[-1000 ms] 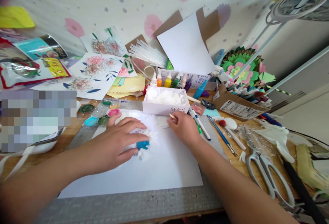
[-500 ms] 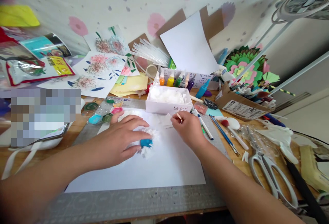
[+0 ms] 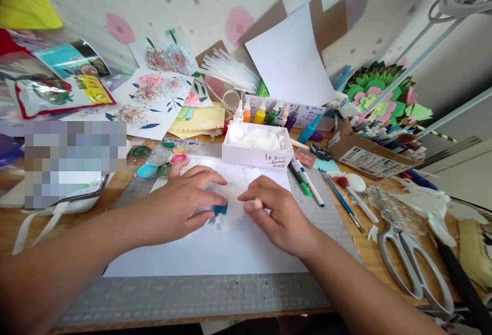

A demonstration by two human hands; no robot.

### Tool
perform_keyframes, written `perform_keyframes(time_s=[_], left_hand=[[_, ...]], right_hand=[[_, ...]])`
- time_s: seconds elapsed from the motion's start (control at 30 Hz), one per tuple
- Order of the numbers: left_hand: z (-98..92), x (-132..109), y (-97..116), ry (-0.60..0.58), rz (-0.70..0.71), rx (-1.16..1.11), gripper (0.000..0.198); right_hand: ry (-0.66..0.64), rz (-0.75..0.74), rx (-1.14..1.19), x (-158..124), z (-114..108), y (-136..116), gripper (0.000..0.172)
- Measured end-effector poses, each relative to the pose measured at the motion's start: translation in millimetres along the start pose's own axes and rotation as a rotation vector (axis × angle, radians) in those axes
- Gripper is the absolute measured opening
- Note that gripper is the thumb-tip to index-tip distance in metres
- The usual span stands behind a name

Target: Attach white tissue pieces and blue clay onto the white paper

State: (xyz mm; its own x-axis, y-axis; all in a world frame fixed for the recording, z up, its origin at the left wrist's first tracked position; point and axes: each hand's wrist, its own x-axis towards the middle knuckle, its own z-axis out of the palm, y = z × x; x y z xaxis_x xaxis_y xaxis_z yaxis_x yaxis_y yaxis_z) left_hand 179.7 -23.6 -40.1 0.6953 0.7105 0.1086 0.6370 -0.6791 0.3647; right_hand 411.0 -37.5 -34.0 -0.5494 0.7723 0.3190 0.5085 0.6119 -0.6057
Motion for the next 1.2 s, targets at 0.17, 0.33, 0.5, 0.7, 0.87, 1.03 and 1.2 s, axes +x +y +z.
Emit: perform_keyframes(time_s=[0.17, 0.33, 0.5, 0.7, 0.87, 1.03, 1.2], left_hand=[[0.0, -1, -1, -0.006, -0.008, -0.010, 0.023], [1.9, 0, -2, -0.009, -0.009, -0.052, 0.022], [3.9, 2, 0, -0.032, 0.001, -0.052, 0.024], [1.8, 2, 2, -0.028, -0.020, -0.065, 0.036], [-1.1, 2, 0, -0.027, -0.041, -0.070, 0.030], [-0.7, 1, 0, -0.026, -0.034, -0.056, 0.023], [-0.8, 2, 1, -0.030, -0.039, -0.055, 0.024]], right_hand=[[0.135, 0.208, 0.081, 4, -6, -7, 0.036], [0.126, 0.225, 0.108, 6, 4, -5, 0.035], [0.093, 0.250, 0.076, 8, 11, -3, 0.030], [0.094, 0.260, -0.001, 12, 14, -6, 0.023], [0.092, 0.282, 0.021, 15, 16, -4, 0.024], [0.085, 0.293, 0.047, 15, 15, -4, 0.027], [0.122, 0.286, 0.044, 11, 8, -7, 0.025]])
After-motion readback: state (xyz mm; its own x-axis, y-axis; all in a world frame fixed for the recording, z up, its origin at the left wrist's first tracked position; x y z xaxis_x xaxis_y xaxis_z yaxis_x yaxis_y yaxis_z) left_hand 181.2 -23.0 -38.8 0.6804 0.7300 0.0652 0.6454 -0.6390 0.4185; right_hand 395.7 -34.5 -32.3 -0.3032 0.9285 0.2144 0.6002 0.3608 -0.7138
